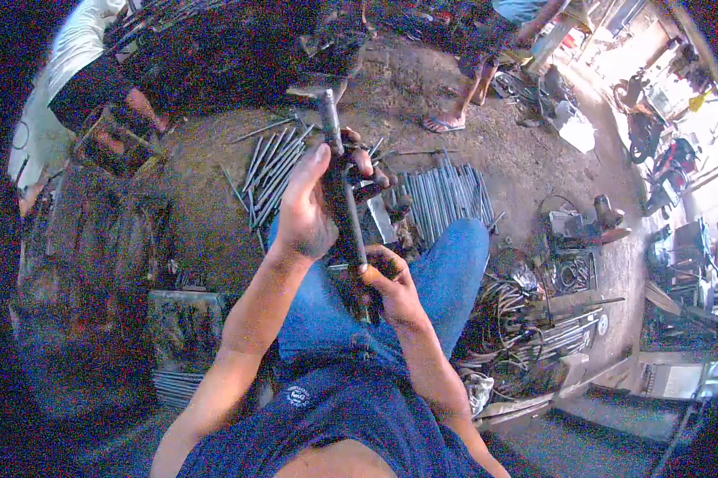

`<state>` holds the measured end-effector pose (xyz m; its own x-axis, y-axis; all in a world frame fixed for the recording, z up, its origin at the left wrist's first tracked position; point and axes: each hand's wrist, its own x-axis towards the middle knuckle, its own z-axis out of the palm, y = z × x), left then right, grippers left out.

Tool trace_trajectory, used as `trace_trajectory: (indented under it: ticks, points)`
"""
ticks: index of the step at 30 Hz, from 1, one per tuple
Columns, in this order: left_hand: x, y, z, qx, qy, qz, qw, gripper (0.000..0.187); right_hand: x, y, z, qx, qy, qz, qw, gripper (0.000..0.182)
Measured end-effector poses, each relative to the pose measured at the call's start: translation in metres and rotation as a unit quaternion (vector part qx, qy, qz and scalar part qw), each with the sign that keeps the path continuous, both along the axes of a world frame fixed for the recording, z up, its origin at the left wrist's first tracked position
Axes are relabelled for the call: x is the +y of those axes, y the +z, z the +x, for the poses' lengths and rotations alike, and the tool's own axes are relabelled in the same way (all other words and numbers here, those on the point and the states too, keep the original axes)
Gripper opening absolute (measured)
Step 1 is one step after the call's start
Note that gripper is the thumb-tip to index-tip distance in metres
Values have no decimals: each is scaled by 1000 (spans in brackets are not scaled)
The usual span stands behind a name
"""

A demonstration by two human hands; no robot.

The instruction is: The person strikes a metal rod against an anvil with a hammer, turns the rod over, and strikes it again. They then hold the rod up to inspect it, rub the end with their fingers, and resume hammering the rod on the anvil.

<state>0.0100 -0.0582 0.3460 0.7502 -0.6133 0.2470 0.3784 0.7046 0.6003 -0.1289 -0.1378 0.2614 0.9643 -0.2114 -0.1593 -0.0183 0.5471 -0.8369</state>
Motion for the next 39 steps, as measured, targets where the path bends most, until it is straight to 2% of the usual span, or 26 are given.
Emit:
trace_trajectory:
  ticks: [3,10,13,16,22,23,25,29,32,36,38,39]
  points:
    - [-5,4,-5,36,-23,17,999,34,-4,-5,-6,-2,-18,26,999,33]
    - [-22,2,-15,24,-41,4,999,29,-12,4,-21,24,-46,53,997,35]
    - [-29,-2,-18,36,-54,-12,998,27,-12,6,-21,-11,-75,11,997,35]
    - [-35,-2,-20,33,-42,6,999,26,-11,7,-23,2,-96,-4,995,36]
    - [-43,-3,-25,33,-53,12,998,28,-13,6,-29,-4,-91,8,996,31]
    - [-44,-4,-24,45,-88,3,995,29,-14,6,-32,-3,-94,8,996,31]
    - [-48,-6,-24,49,-120,6,992,31,-18,6,-38,-11,-55,96,994,28]
    - [-59,-4,-32,54,-89,22,994,28,-22,4,-45,-26,-85,80,993,29]
    - [-63,-4,-37,26,-105,4,994,26,-25,5,-49,-32,-100,85,991,32]
    - [-67,-6,-40,14,-105,-5,994,25,-25,6,-50,-49,-121,37,991,33]
    - [-68,-7,-41,9,-79,32,996,25,-24,5,-49,-52,-129,24,990,32]
    - [-69,-7,-41,10,-78,32,996,25,-25,5,-48,-20,-136,7,990,32]
